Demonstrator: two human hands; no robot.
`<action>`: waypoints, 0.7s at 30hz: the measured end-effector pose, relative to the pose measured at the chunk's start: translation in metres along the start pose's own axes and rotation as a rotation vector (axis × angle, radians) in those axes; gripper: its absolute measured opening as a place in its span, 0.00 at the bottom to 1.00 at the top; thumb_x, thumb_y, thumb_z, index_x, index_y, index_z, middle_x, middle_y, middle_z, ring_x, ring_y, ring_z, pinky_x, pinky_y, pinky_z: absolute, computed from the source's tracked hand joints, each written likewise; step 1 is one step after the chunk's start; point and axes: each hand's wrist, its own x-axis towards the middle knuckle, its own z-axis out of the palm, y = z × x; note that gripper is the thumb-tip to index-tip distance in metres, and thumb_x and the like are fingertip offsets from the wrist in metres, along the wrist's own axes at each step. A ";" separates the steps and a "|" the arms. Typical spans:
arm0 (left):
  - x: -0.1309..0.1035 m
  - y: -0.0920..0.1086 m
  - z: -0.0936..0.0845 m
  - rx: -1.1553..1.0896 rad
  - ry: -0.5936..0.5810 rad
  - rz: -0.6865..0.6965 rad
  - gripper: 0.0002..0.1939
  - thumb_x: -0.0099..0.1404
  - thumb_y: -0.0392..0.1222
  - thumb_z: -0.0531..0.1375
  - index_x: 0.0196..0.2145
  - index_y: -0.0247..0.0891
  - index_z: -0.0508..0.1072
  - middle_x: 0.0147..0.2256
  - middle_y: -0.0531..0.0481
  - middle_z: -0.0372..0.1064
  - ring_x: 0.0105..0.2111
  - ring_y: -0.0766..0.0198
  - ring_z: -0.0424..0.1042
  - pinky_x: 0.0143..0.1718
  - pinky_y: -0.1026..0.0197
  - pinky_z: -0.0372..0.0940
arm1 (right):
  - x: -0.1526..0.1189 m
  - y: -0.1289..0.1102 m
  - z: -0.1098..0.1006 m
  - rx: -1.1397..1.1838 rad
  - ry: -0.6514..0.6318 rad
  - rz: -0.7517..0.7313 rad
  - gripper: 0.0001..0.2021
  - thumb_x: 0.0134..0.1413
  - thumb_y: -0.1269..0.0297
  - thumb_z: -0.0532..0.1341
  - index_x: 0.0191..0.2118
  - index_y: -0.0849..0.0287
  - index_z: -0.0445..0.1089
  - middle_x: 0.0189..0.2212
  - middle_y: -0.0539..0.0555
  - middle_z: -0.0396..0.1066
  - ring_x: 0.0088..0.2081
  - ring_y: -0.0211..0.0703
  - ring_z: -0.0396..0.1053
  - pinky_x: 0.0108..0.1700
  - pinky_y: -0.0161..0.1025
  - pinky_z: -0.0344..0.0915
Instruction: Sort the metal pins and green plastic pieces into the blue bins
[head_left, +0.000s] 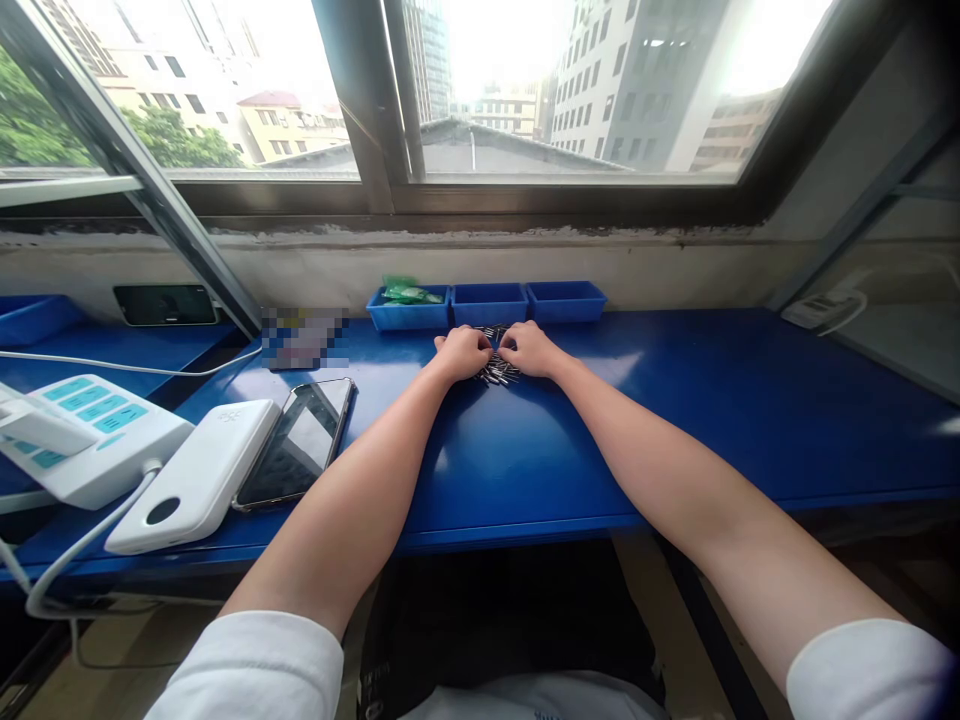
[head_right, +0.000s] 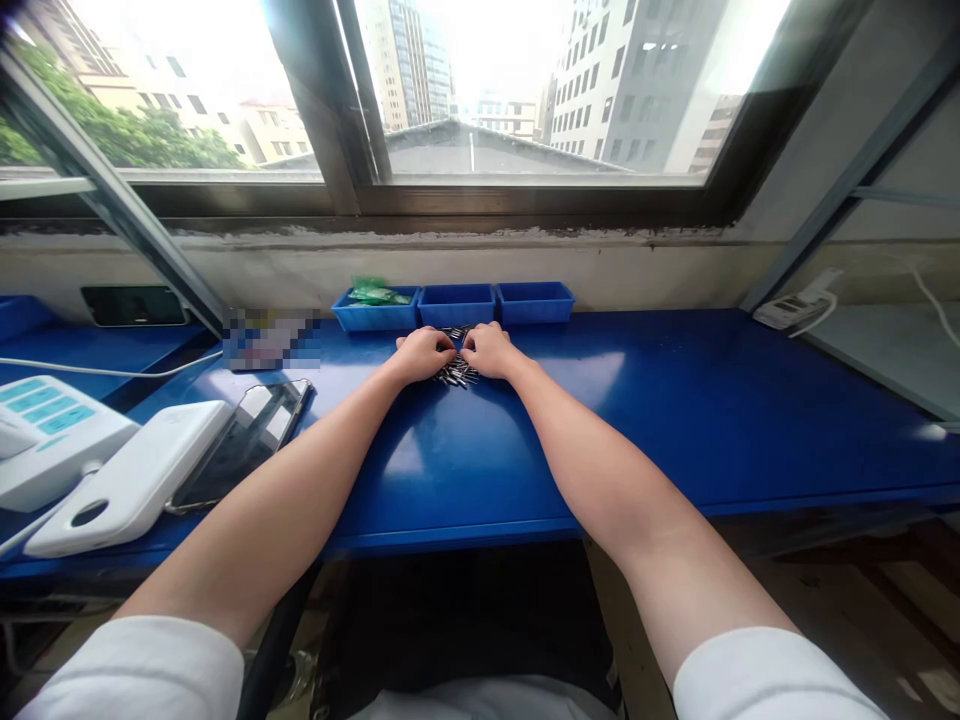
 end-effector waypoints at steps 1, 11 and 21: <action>0.000 0.000 0.000 0.006 -0.001 0.003 0.11 0.57 0.45 0.57 0.33 0.44 0.79 0.42 0.44 0.72 0.47 0.48 0.68 0.49 0.48 0.59 | 0.001 0.000 0.000 0.001 0.001 -0.001 0.09 0.54 0.65 0.58 0.36 0.61 0.75 0.42 0.59 0.73 0.48 0.52 0.63 0.52 0.46 0.61; -0.001 0.003 0.000 0.034 -0.012 -0.005 0.11 0.57 0.45 0.56 0.33 0.44 0.79 0.42 0.43 0.70 0.48 0.48 0.66 0.49 0.48 0.59 | 0.003 0.001 0.003 -0.050 0.016 0.037 0.10 0.54 0.63 0.58 0.35 0.58 0.77 0.43 0.60 0.73 0.49 0.57 0.65 0.50 0.47 0.63; 0.004 0.001 0.004 0.026 -0.067 -0.061 0.09 0.55 0.47 0.60 0.31 0.44 0.78 0.46 0.42 0.68 0.52 0.42 0.62 0.53 0.42 0.55 | 0.002 0.001 0.006 -0.035 0.007 0.003 0.11 0.54 0.66 0.55 0.39 0.58 0.75 0.44 0.60 0.71 0.49 0.57 0.63 0.51 0.50 0.61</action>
